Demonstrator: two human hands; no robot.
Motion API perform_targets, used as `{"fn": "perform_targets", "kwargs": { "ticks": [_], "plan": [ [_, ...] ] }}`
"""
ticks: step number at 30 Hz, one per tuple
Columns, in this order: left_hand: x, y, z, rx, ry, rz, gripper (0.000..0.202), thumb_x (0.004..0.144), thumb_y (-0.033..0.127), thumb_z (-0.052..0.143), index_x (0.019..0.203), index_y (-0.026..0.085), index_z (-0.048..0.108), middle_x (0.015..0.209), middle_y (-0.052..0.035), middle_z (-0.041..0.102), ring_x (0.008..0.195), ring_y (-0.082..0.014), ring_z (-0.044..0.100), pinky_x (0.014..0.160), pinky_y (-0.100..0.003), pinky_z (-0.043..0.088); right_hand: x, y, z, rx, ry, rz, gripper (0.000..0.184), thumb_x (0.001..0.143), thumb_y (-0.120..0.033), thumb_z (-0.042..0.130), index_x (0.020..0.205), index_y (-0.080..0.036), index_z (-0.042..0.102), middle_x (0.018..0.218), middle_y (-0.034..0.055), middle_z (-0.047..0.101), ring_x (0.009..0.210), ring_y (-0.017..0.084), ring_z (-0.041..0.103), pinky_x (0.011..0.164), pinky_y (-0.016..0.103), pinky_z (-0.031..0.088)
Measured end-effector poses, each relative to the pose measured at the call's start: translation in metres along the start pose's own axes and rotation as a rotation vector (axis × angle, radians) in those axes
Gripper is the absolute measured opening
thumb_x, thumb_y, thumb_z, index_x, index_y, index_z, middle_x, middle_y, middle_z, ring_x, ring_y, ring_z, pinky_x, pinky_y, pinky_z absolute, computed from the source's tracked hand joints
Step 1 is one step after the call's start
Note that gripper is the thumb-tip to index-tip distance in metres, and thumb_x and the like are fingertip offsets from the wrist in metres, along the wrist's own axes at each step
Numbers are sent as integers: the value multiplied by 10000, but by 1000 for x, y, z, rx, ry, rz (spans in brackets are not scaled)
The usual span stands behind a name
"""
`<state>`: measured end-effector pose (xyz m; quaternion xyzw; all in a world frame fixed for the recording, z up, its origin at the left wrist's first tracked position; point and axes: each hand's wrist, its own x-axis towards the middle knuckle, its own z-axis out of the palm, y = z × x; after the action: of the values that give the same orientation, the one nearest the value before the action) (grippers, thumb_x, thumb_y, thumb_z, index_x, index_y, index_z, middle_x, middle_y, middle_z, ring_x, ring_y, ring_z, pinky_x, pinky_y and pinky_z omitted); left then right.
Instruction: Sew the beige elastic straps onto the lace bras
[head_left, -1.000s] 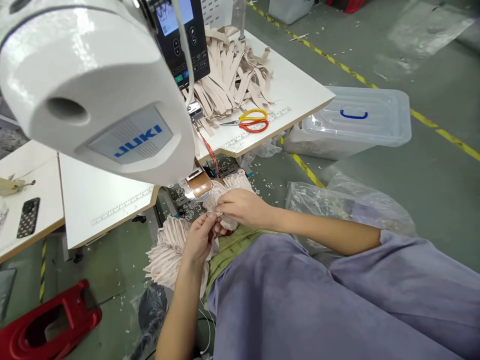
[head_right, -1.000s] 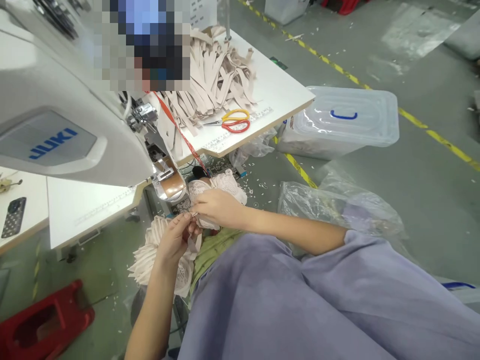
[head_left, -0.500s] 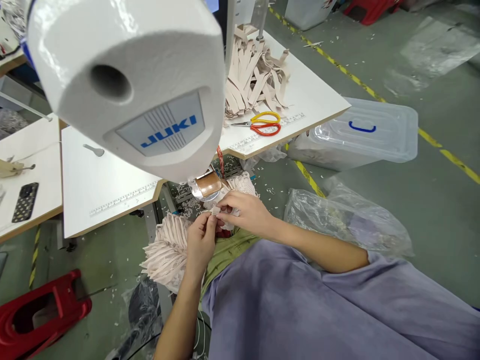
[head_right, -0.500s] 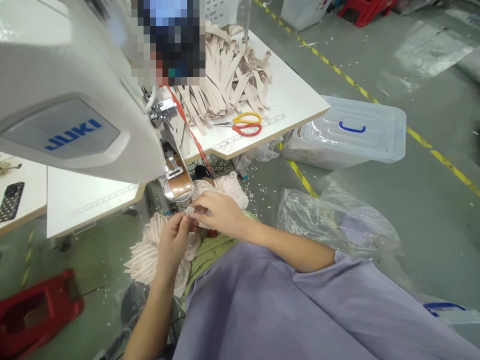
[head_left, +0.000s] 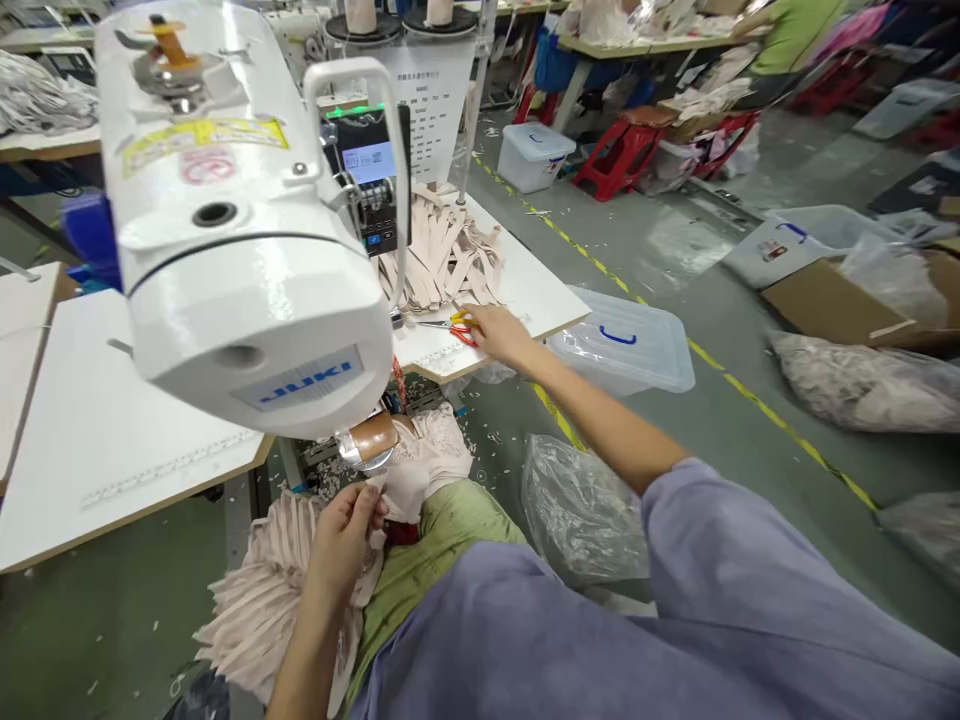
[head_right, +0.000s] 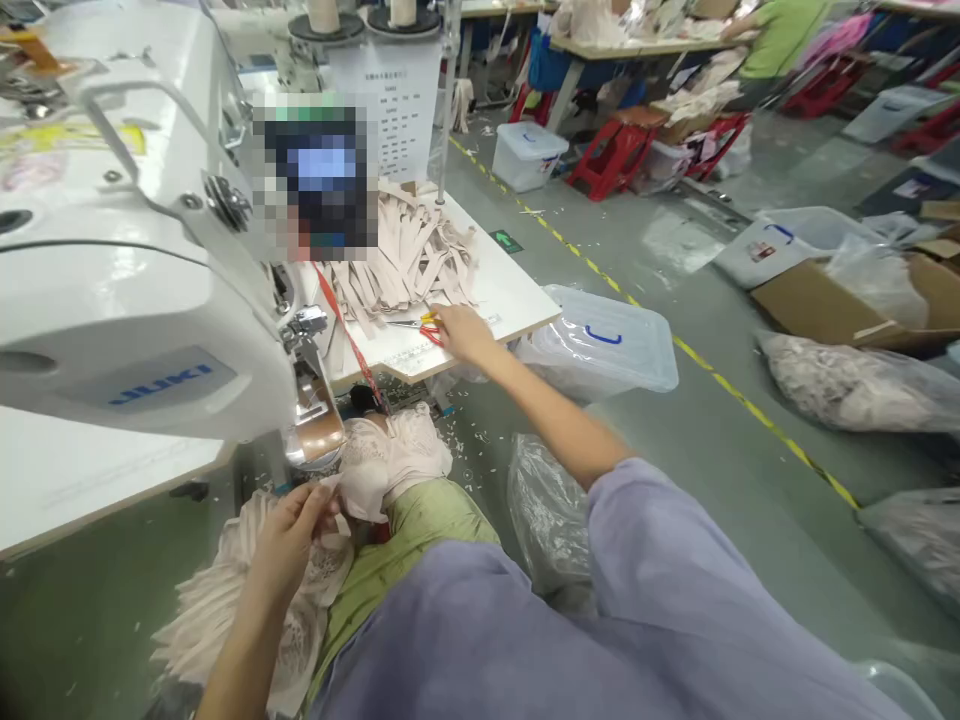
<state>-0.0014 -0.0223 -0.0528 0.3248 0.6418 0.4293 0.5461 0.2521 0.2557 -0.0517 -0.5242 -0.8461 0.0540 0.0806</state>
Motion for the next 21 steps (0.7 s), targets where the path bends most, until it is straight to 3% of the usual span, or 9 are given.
{"fn": "perform_targets", "kwargs": {
  "ticks": [2,4,8,11,15,17,21],
  "plan": [
    [-4,1,1,-120,-13,-31,383,793,525,712,741,149,659,667,1,591,582,-83,474,530,-182,369,20,15,-2,-18,-67,-35,420,880,-183,512,1280,-82,592,1116,217,679,1018,326,617,858,407,471],
    [-7,0,1,-225,-17,-69,376,763,515,735,772,146,665,684,-1,591,590,-83,485,536,-183,391,19,18,3,-30,-117,-69,374,882,-236,526,1206,-73,619,1062,227,679,952,331,627,794,393,467],
    [-11,-3,-2,-343,-10,-110,369,764,508,719,751,147,640,687,-5,582,587,-86,499,545,-199,433,-42,5,2,79,-107,-57,354,925,-377,488,1138,-125,616,974,162,696,788,263,643,646,329,452],
    [-14,-3,-6,-394,-9,-119,339,779,479,717,748,153,629,690,-1,583,578,-81,497,531,-193,433,-112,-20,-16,272,-192,-1,355,878,-412,556,1145,-183,604,871,77,703,647,197,622,566,293,449],
    [-14,-5,-7,-378,-22,-117,318,822,453,689,738,151,640,678,-2,585,555,-74,483,515,-187,408,-180,-71,-33,391,-373,-255,362,821,-346,623,1163,-229,605,1131,82,680,756,190,666,633,307,526],
    [-14,-7,-6,-348,-27,-101,304,848,441,665,753,153,649,680,1,588,556,-69,476,533,-185,400,-191,-93,-32,404,-362,-317,350,838,-324,616,1173,-225,596,1177,91,664,832,206,683,696,328,547],
    [-17,-8,-2,-247,-31,-81,302,890,442,603,773,167,648,690,5,591,564,-77,460,552,-197,387,-183,-113,-16,430,-331,-391,346,875,-314,607,1203,-210,579,1174,107,658,935,230,680,777,352,551]
  ]
}}
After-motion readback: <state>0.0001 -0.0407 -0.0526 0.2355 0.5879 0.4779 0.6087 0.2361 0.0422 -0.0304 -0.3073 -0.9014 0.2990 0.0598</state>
